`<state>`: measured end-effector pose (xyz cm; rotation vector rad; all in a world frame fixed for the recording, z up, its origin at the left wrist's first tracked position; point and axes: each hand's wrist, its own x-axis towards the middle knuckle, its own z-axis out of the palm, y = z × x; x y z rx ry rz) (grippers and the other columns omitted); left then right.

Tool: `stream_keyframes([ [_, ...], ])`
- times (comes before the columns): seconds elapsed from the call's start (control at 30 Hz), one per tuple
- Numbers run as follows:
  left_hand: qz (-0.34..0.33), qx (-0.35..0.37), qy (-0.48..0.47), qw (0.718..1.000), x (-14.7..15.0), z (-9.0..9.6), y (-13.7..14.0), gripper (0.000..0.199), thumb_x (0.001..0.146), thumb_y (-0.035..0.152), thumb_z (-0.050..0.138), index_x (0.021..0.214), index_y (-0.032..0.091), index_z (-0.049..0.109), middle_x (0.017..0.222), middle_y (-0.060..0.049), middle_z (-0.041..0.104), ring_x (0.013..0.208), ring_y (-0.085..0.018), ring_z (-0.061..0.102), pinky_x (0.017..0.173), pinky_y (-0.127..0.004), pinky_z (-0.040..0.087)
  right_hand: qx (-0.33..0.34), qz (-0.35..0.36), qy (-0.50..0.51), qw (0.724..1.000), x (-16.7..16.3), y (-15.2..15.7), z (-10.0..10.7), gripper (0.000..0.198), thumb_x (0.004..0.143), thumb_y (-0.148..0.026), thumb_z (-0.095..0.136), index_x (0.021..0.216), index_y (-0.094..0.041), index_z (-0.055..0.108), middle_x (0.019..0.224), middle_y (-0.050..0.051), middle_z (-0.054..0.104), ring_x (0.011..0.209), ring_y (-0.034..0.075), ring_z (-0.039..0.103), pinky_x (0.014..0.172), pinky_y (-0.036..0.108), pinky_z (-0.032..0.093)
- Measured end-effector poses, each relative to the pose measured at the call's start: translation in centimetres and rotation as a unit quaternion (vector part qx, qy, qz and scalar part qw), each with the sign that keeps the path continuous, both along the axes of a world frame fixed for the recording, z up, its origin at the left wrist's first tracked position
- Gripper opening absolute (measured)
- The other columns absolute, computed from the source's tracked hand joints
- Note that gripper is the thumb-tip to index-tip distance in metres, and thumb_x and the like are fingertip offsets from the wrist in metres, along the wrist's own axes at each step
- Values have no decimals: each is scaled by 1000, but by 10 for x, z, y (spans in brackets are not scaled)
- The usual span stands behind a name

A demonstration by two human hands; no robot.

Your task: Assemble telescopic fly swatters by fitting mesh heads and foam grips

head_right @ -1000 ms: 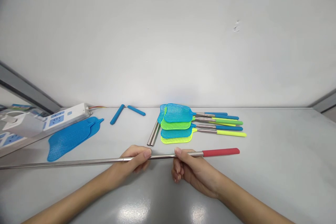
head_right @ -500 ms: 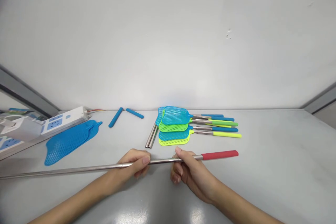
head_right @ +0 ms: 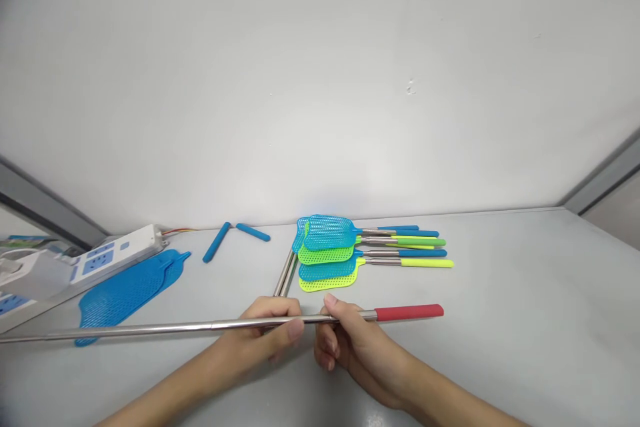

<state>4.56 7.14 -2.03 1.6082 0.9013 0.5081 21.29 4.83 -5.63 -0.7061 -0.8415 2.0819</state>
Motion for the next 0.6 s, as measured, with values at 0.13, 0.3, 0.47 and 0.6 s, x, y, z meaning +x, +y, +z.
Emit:
stream_keyframes([
  [0.13, -80, -81, -66, 991, 20, 2, 8, 41, 82, 45, 34, 58, 14, 46, 60, -2, 53, 51, -9, 42, 47, -20, 31, 21, -6, 14, 1000, 0, 2, 6, 51, 79, -56, 30, 48, -16, 36, 55, 2, 41, 59, 13, 42, 55, 25, 28],
  [0.3, -46, -51, -5, 998, 23, 16, 16, 50, 85, 42, 25, 53, 14, 51, 50, 0, 48, 55, -12, 46, 63, -23, 36, 74, -6, -30, 997, 7, 9, 16, 44, 81, -46, 37, 49, -17, 29, 55, 0, 40, 50, 9, 31, 49, 25, 20],
  [0.47, -45, -113, -60, 991, 16, 33, 12, 46, 85, 38, 26, 59, 15, 56, 42, 1, 49, 49, -13, 46, 66, -26, 38, 59, -11, -63, 996, 11, 10, 35, 41, 80, -36, 42, 49, -18, 24, 49, -5, 23, 46, 7, 20, 46, 26, 12],
  [0.6, -30, -163, -61, 984, 10, 47, 1, 46, 84, 41, 28, 61, 16, 59, 41, 1, 52, 50, -14, 50, 73, -28, 38, 6, -7, -48, 999, 8, 2, 51, 41, 78, -38, 44, 49, -18, 23, 48, -6, 19, 44, 7, 17, 45, 26, 11],
])
